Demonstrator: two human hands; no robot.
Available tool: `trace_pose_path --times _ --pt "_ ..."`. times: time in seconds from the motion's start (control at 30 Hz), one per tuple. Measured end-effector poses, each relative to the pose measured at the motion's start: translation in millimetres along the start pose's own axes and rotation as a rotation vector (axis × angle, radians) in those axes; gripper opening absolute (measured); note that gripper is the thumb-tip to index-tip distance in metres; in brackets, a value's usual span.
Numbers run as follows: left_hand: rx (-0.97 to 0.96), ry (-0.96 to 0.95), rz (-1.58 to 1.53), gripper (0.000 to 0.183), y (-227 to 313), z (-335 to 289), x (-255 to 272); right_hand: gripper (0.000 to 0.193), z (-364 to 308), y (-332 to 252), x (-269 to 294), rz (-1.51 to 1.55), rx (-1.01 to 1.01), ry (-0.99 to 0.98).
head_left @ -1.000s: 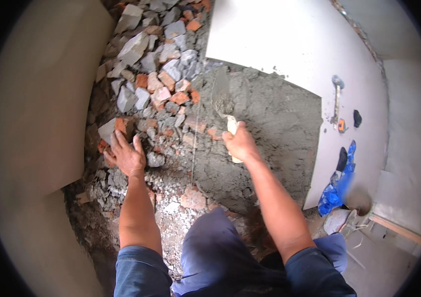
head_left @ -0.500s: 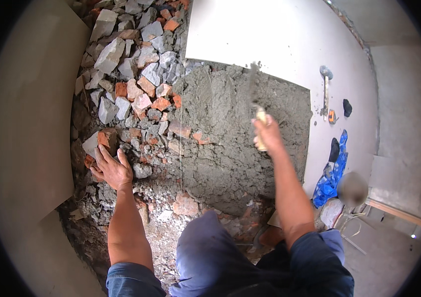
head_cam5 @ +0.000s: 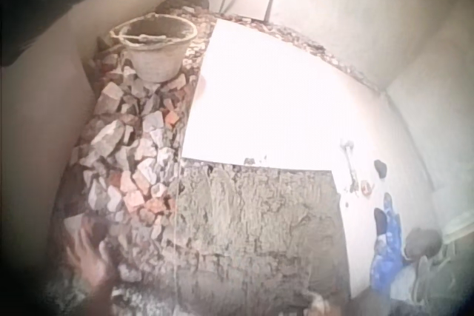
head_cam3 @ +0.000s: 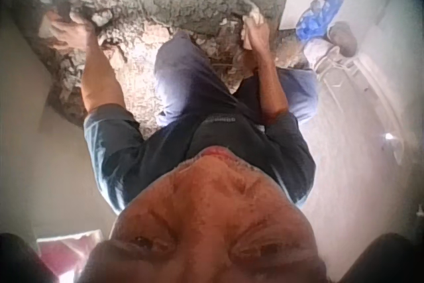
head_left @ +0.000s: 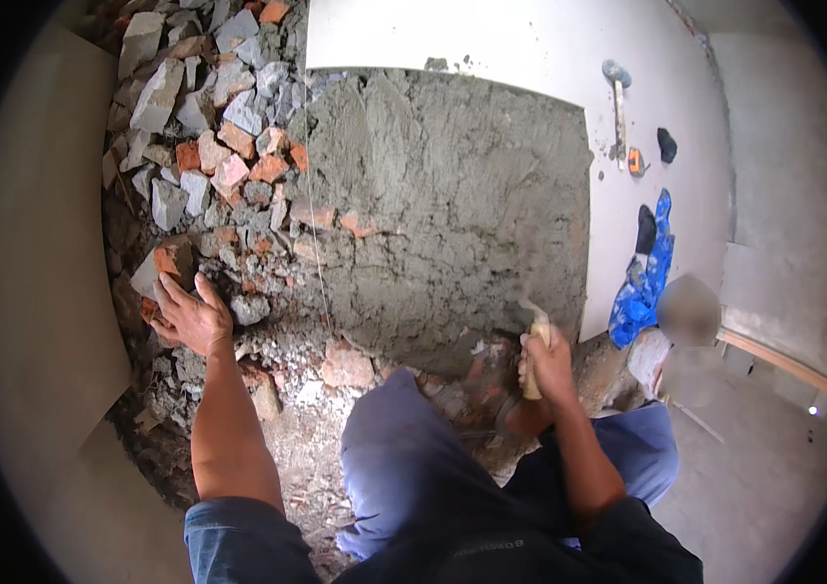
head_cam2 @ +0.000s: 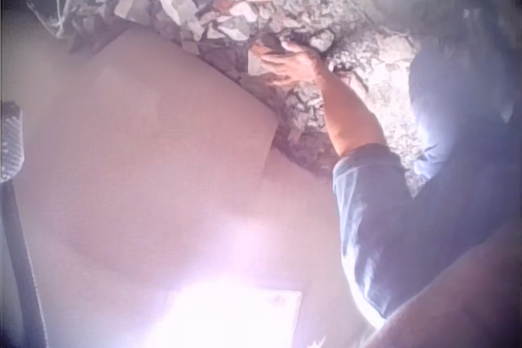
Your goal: The person uses a rubber mallet to tap a white floor tile into place, then stands and clears debris from the floor. They pour cement from a bucket and spread it with a trowel to prepare the subfloor for tiling.
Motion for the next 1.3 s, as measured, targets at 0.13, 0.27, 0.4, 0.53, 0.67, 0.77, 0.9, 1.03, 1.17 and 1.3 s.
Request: trace_pose_path --times 0.13,0.27,0.4,0.53,0.67,0.77,0.9,1.03,1.17,1.3 --pt "0.011 -0.007 -0.005 0.069 -1 1 -2 0.021 -2 41 -72 0.259 -0.029 -0.099" --pt "-0.002 0.009 -0.021 0.067 -1 1 0 0.016 10 -6 -180 0.357 0.026 -0.228" --pt "-0.001 0.016 -0.036 0.065 1 0 2 0.028 25 -100 -244 0.142 0.184 -0.2" --pt "0.012 0.003 -0.03 0.066 1 0 3 0.038 18 -147 -230 -0.213 0.293 -0.138" --pt "0.027 -0.051 -0.024 0.065 -1 1 1 0.043 15 -144 -155 -0.649 0.569 -0.009" --pt "0.029 -0.033 -0.049 0.065 -1 1 3 0.039 34 -153 -140 -1.101 0.823 0.167" --pt "0.017 -0.025 -0.064 0.065 0 0 4 0.034 63 -199 -168 -1.371 0.808 0.226" --pt "0.023 -0.028 -0.086 0.065 0 1 4 0.037 36 -236 -171 -1.367 0.746 0.115" --pt "0.023 -0.032 -0.08 0.065 -1 0 3 0.043 5 -218 -145 -0.9 0.385 -0.099" --pt "0.03 -0.04 -0.068 0.064 -2 -1 1 0.038 8 -200 -158 -0.609 0.159 -0.174"
Point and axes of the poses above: each hand's wrist, its own z-axis towards the middle knuckle, its own x-axis out of the back of the hand, y = z × x, the point moved 7 cm from there along z, towards the middle knuckle, and after that the axes turned 9 degrees about -x, right-handed, at the moved point
